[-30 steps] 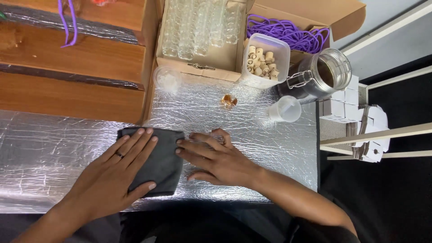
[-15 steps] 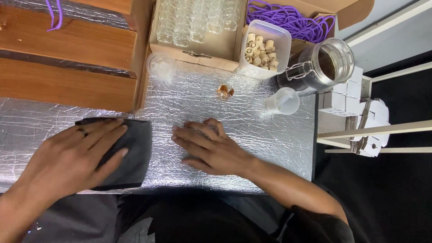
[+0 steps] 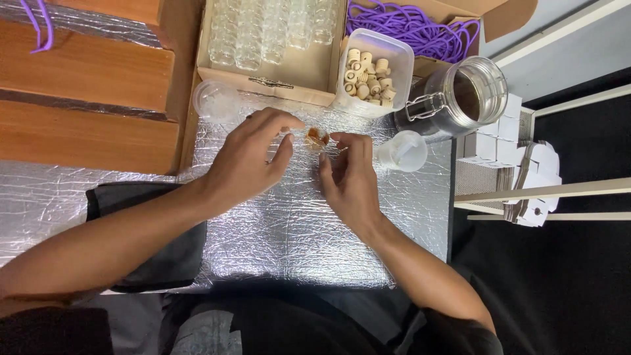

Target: Assembling a small perfume bottle by placing it in a pouch, threading a purple cord through a wooden cap, and attaching the cap to the bottle.

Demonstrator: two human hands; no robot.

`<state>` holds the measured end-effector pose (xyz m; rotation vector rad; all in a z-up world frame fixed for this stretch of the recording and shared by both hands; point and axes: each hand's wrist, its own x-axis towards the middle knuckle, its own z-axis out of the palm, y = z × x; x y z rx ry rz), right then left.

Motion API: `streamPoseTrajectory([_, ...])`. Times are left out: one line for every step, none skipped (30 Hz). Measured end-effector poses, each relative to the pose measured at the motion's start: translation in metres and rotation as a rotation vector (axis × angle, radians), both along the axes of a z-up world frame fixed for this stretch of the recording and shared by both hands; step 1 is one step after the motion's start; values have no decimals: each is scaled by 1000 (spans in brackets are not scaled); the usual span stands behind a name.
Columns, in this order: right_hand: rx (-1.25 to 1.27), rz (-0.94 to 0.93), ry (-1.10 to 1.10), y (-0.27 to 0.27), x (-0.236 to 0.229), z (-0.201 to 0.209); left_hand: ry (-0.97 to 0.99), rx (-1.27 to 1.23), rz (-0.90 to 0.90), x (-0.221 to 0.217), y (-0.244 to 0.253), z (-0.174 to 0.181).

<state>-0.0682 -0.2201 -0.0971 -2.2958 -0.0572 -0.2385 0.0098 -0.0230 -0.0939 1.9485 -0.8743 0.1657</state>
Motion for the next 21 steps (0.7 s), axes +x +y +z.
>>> streamPoseTrajectory([0, -5, -1, -2, 1, -1, -1, 0, -5, -1, -1, 0])
streamPoseTrajectory([6, -24, 7, -3, 4, -3, 56, -29, -36, -1, -1, 0])
streamPoseTrajectory([12, -44, 16, -3, 7, -5, 113, -59, -66, -1, -1, 0])
streamPoseTrajectory([19, -47, 19, -2, 8, -1, 116, -52, -69, -1, -1, -1])
streamPoseTrajectory([-8, -33, -61, 0, 9, 3, 85, -26, -81, -1, -1, -1])
streamPoseTrajectory([-39, -22, -143, 0, 11, 8, 52, -3, -96, 0, -2, -2])
streamPoseTrajectory([-36, -28, -143, -1, 14, 8, 52, 0, -103, 2, -2, -4])
streamPoseTrajectory([-84, 3, -198, -3, 17, 8, 97, -7, -106, 3, -2, -6])
streamPoseTrajectory([-131, 35, -253, -4, 18, 7, 142, -13, -109, 4, -2, -9])
streamPoseTrajectory([-133, 28, -248, -6, 20, 5, 147, -14, -117, 5, -1, -9])
streamPoseTrajectory([-117, 29, -289, -8, 21, 3, 151, 3, -120, 5, 1, -10])
streamPoseTrajectory([-100, 34, -333, -9, 23, 1, 153, 19, -120, 6, 2, -10])
streamPoseTrajectory([-103, 29, -331, -10, 23, -1, 156, 18, -125, 6, 2, -14])
streamPoseTrajectory([-104, 42, -364, -10, 25, -4, 160, 12, -135, 7, 2, -18])
streamPoseTrajectory([-105, 54, -397, -10, 27, -6, 164, 6, -145, 7, 2, -21])
streamPoseTrajectory([-106, 55, -396, -9, 28, -9, 165, 5, -145, 8, 3, -21])
streamPoseTrajectory([-77, 67, -392, -7, 28, -12, 165, -24, -153, 8, 3, -21])
streamPoseTrajectory([-49, 79, -388, -6, 29, -15, 165, -53, -161, 8, 3, -21])
streamPoseTrajectory([-49, 80, -386, -6, 29, -13, 167, -54, -161, 8, 4, -20])
streamPoseTrajectory([-44, 76, -383, -6, 29, -11, 182, -59, -166, 8, 4, -20])
streamPoseTrajectory([-39, 72, -380, -6, 29, -9, 196, -65, -171, 8, 5, -19])
